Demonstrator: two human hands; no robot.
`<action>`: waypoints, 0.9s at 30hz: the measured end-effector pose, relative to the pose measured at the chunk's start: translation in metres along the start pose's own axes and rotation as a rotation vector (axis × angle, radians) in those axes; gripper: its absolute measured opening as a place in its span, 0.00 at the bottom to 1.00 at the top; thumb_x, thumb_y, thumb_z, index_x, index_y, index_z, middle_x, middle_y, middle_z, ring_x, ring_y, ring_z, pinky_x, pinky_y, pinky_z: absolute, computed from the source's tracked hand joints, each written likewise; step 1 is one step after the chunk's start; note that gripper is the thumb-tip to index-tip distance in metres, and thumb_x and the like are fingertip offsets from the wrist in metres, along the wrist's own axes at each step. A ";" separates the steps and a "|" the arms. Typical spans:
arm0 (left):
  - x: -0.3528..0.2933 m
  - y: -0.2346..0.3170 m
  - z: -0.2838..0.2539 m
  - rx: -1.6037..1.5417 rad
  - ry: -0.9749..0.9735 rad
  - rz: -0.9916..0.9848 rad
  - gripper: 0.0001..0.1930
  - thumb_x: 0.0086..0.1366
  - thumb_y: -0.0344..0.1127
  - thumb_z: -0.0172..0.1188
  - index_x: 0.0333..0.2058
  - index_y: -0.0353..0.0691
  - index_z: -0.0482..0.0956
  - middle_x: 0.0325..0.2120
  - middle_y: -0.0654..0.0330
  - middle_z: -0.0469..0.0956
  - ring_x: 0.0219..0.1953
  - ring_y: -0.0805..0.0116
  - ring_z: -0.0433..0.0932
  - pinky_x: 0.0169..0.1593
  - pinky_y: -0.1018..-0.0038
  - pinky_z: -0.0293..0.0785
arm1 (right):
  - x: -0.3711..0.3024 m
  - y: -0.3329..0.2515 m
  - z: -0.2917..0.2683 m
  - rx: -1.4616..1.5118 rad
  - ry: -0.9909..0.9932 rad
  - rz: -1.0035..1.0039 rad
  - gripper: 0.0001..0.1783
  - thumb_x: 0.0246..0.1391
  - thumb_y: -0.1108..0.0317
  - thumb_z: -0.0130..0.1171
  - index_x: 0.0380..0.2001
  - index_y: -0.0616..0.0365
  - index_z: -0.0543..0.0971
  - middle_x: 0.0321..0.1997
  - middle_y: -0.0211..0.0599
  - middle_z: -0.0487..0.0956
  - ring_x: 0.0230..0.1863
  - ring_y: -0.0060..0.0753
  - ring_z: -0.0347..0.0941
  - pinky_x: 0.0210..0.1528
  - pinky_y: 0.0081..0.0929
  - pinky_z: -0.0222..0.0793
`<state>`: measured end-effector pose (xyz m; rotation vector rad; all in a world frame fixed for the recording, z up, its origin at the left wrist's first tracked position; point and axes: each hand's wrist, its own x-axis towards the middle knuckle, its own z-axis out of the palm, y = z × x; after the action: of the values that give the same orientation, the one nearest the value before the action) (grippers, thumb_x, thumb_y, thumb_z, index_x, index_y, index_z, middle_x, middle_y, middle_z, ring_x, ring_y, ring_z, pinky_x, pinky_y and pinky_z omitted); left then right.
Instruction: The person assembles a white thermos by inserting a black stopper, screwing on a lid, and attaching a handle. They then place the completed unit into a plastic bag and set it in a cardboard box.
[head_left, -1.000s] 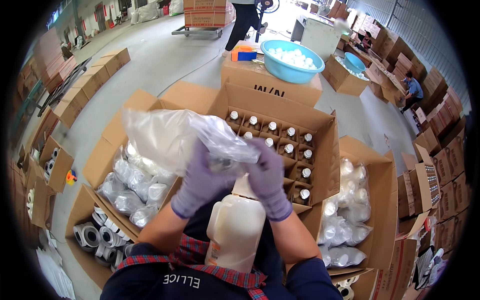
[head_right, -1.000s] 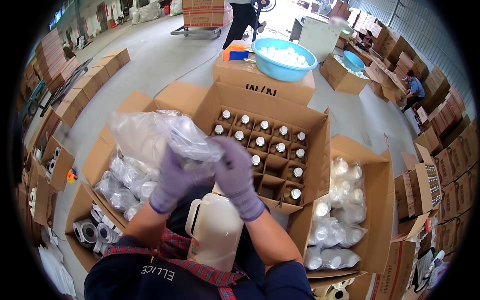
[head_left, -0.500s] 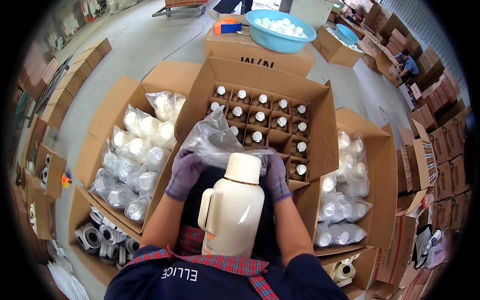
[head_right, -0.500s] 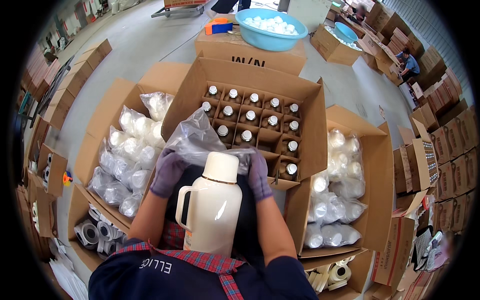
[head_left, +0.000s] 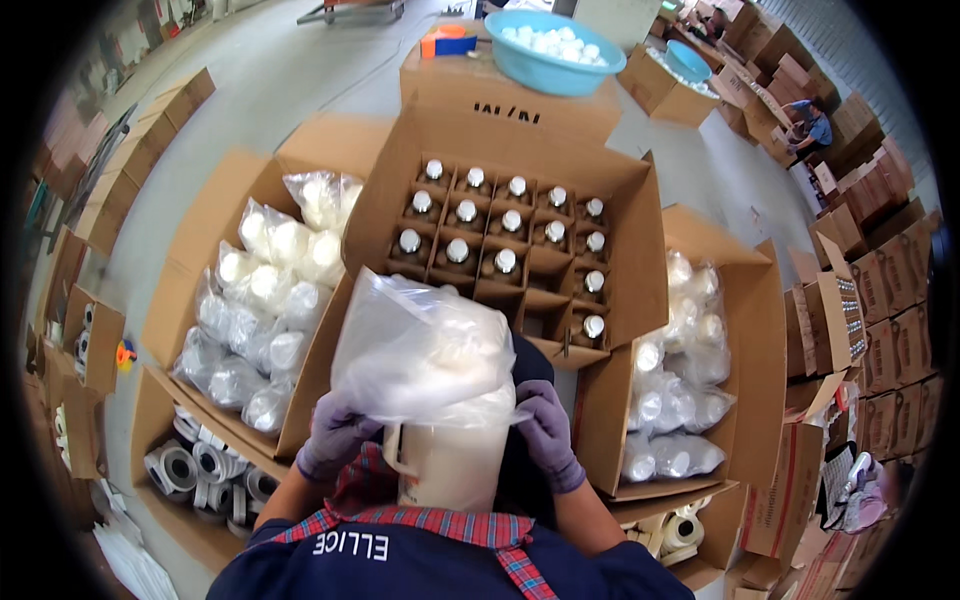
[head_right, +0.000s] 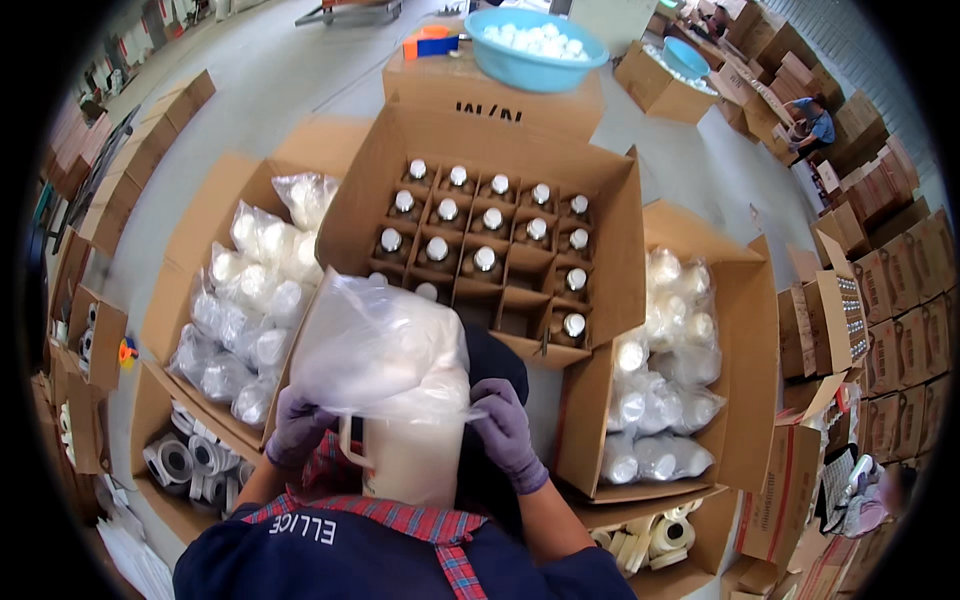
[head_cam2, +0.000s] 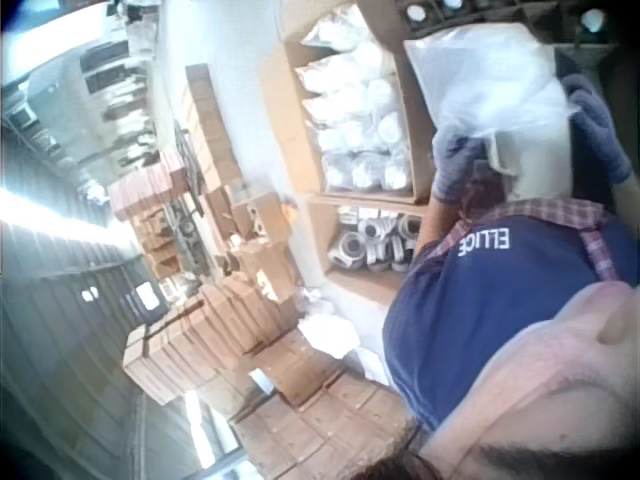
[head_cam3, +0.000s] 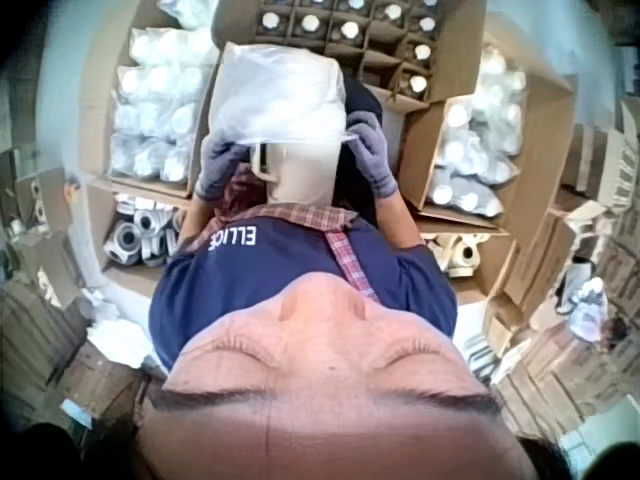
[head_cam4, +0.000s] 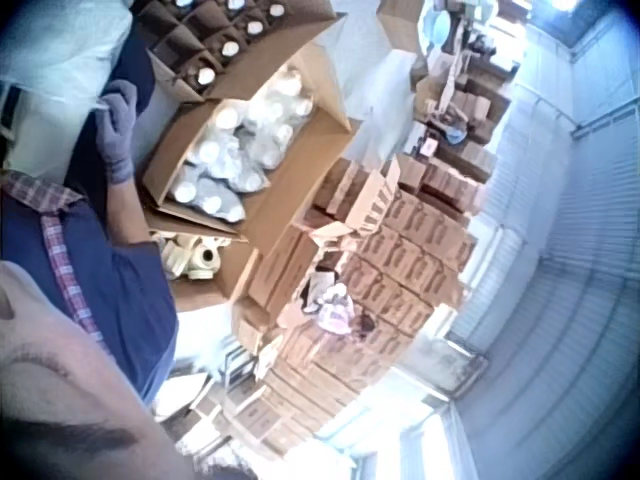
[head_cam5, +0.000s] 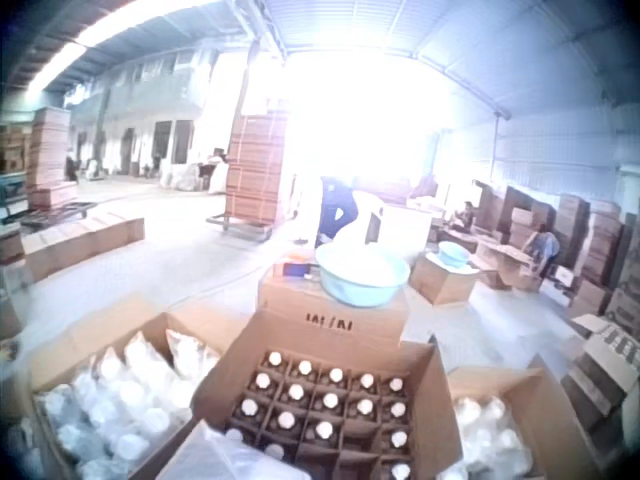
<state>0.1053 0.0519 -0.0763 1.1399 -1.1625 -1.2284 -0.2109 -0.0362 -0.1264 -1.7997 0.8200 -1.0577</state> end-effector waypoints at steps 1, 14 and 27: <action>-0.011 0.003 0.000 0.101 -0.027 0.090 0.07 0.60 0.28 0.64 0.37 0.37 0.82 0.37 0.58 0.80 0.42 0.67 0.79 0.47 0.70 0.74 | -0.014 -0.004 -0.001 -0.025 -0.072 0.033 0.07 0.49 0.74 0.58 0.34 0.62 0.75 0.45 0.44 0.75 0.46 0.42 0.73 0.50 0.31 0.68; -0.004 0.063 -0.018 0.386 -0.131 0.043 0.11 0.61 0.29 0.66 0.42 0.36 0.82 0.38 0.54 0.83 0.41 0.65 0.82 0.49 0.69 0.77 | -0.116 -0.034 -0.030 -0.558 -0.777 -0.221 0.13 0.49 0.62 0.58 0.40 0.41 0.81 0.50 0.34 0.78 0.54 0.45 0.73 0.62 0.49 0.68; -0.138 0.016 -0.056 0.109 0.248 -0.313 0.36 0.63 0.43 0.67 0.67 0.41 0.64 0.64 0.53 0.67 0.63 0.66 0.68 0.63 0.69 0.67 | -0.149 0.019 -0.029 -0.433 -0.739 -0.227 0.23 0.57 0.72 0.58 0.57 0.63 0.76 0.58 0.49 0.77 0.59 0.52 0.73 0.61 0.44 0.68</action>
<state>0.1619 0.1899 -0.0676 1.5535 -0.8946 -1.2236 -0.3023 0.0721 -0.1854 -2.4592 0.4007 -0.2751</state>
